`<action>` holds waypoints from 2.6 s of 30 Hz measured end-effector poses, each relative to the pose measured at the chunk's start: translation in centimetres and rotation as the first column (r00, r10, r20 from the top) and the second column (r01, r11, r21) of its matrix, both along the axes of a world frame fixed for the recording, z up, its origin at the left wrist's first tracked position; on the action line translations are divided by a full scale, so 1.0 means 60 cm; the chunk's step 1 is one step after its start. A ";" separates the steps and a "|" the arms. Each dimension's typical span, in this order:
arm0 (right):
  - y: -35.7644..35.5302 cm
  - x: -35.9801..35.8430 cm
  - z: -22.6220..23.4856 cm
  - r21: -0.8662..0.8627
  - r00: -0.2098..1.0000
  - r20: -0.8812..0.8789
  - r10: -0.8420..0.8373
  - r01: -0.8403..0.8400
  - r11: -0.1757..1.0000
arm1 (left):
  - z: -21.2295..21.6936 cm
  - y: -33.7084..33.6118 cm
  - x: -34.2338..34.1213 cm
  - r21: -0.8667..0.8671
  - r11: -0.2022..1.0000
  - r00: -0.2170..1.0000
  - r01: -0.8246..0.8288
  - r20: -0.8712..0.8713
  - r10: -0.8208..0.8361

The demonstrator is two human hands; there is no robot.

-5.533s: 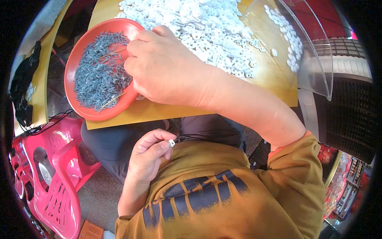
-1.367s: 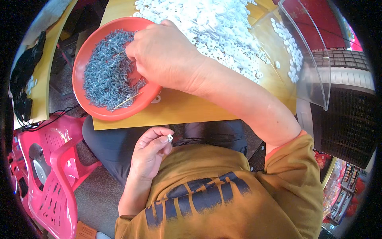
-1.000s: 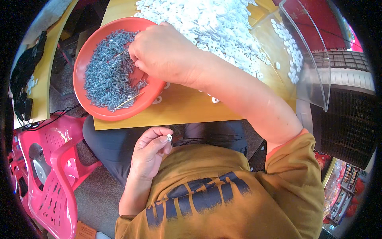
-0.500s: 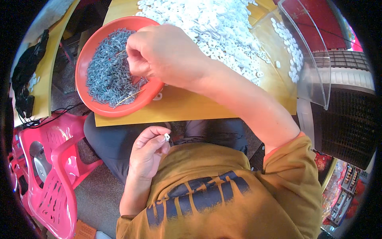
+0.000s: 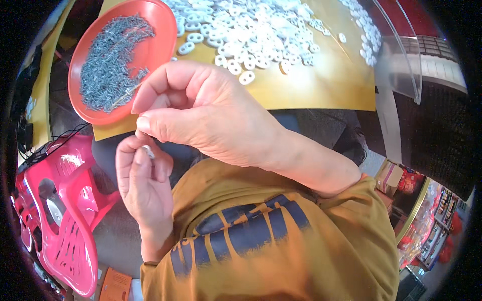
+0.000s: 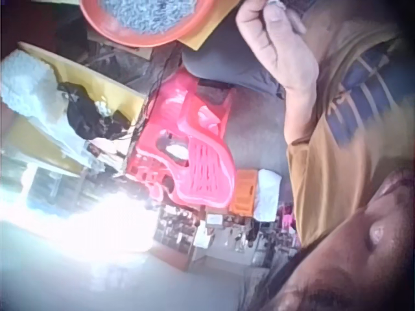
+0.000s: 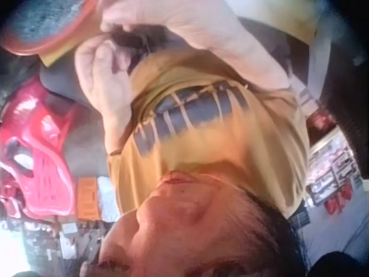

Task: Assembling small white plastic components by inserting metal springs into them at a workbench.

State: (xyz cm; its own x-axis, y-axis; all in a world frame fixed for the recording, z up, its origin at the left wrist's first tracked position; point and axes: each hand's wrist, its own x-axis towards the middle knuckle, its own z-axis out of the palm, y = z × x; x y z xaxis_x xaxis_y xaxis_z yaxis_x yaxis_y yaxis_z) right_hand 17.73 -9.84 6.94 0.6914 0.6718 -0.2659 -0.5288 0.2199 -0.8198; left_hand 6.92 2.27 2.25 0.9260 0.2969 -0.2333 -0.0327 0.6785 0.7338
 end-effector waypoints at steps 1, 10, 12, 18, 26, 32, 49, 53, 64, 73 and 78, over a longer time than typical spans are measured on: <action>-0.006 -0.007 -0.004 0.003 1.000 -0.008 -0.007 0.007 1.000 | 0.003 -0.005 0.000 0.029 0.999 1.000 -0.022 0.016 0.022; -0.043 -0.064 -0.006 0.069 0.991 -0.128 -0.042 0.051 0.996 | 0.022 -0.034 -0.021 0.759 0.619 0.974 -0.200 0.225 0.038; -0.050 -0.074 0.002 0.008 0.990 -0.104 -0.098 0.100 0.995 | 0.028 -0.040 -0.029 0.835 0.520 0.981 -0.179 0.190 0.033; -0.076 -0.122 0.000 -0.042 0.982 0.168 -0.088 0.097 0.994 | 0.028 -0.065 -0.057 0.928 0.168 0.940 -0.332 0.340 -0.018; -0.118 -0.203 0.011 -0.151 0.792 0.609 -0.033 0.157 0.976 | 0.048 -0.094 -0.127 0.909 0.099 0.908 -0.406 0.413 -0.072; -0.144 -0.261 0.027 -0.111 0.783 0.620 -0.049 0.150 0.982 | 0.055 -0.113 -0.181 0.878 0.393 0.949 -0.274 0.314 -0.040; -0.158 -0.243 0.025 0.223 0.999 0.026 0.018 -0.023 0.975 | 0.076 -0.122 -0.187 0.286 0.954 0.975 0.085 0.175 -0.139; -0.162 -0.251 0.026 0.183 0.999 0.042 0.007 -0.015 0.983 | 0.077 -0.121 -0.195 0.261 0.962 0.975 0.083 0.178 -0.132; -0.160 -0.252 0.023 0.202 0.999 0.036 0.027 -0.034 0.979 | 0.075 -0.118 -0.195 0.259 0.963 0.976 0.080 0.178 -0.129; -0.158 -0.252 0.019 0.208 0.999 0.038 0.007 -0.015 0.978 | 0.074 -0.122 -0.192 0.316 0.947 0.979 0.048 0.174 -0.107; -0.160 -0.251 0.022 0.183 0.998 0.056 0.020 -0.030 0.983 | 0.071 -0.118 -0.192 0.314 0.948 0.977 0.040 0.186 -0.102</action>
